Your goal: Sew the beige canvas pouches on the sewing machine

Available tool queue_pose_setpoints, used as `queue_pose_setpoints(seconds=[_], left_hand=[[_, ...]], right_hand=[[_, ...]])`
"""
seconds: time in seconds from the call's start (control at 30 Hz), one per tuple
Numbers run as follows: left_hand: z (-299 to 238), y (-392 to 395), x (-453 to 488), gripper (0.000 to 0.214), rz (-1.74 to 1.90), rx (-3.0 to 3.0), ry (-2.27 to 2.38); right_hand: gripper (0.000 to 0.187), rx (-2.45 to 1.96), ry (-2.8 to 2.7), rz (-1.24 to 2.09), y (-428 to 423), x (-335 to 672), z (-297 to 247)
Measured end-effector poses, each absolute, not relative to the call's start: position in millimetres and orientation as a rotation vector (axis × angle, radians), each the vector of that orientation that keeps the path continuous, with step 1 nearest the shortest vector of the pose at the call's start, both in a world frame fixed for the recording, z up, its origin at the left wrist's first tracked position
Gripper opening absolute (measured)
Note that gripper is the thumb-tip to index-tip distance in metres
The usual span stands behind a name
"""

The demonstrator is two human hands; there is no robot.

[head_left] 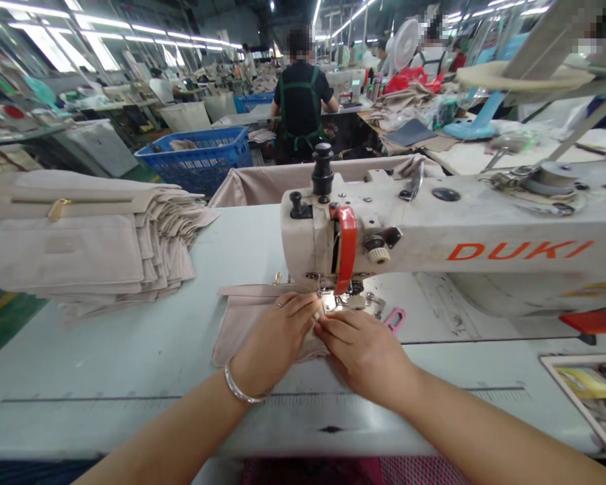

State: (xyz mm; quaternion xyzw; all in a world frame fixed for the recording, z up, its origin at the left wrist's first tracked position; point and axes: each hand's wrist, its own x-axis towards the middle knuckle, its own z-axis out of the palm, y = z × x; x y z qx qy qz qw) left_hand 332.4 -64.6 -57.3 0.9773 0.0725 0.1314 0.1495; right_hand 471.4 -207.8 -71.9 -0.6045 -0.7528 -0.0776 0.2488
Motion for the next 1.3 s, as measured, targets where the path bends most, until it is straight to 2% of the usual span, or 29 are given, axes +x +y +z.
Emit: queue_pose_setpoints(seconds=[0.67,0.9,0.97,1.03,1.07,1.13,1.2,1.3], left_hand=[[-56.5,-62.3,336.6,0.028,0.379,2.843,0.179],[-50.6,-59.4,332.4,0.032,0.313,2.783,0.192],[-47.4,-56.9,324.3,0.046,0.234,2.765,0.149],[-46.2,-55.6,313.7,0.067,0.179,2.764,0.095],[-46.4,-55.8,308.5,0.07,0.168,2.769,0.073],[-48.0,-57.7,300.6,0.056,0.179,2.779,0.053],[-49.5,-61.2,297.7,0.044,0.208,2.789,0.054],[-49.3,-67.9,302.1,0.049,0.275,2.812,0.1]], right_hand=[[0.027,-1.724,-2.075,-0.177,-205.9,472.3,-73.8],[0.026,-1.737,-2.064,-0.056,-209.4,471.5,-66.6],[0.031,-1.733,-2.067,0.048,-216.4,478.5,-55.2],[0.044,-1.723,-2.077,0.185,-226.0,489.9,-41.9],[0.052,-1.723,-2.082,0.249,-230.6,496.5,-36.1],[0.058,-1.732,-2.083,0.33,-236.2,509.3,-28.9],[0.05,-1.769,-2.07,0.34,-234.9,518.5,-28.3],[0.029,-1.891,-2.002,0.254,-222.8,522.3,-33.3]])
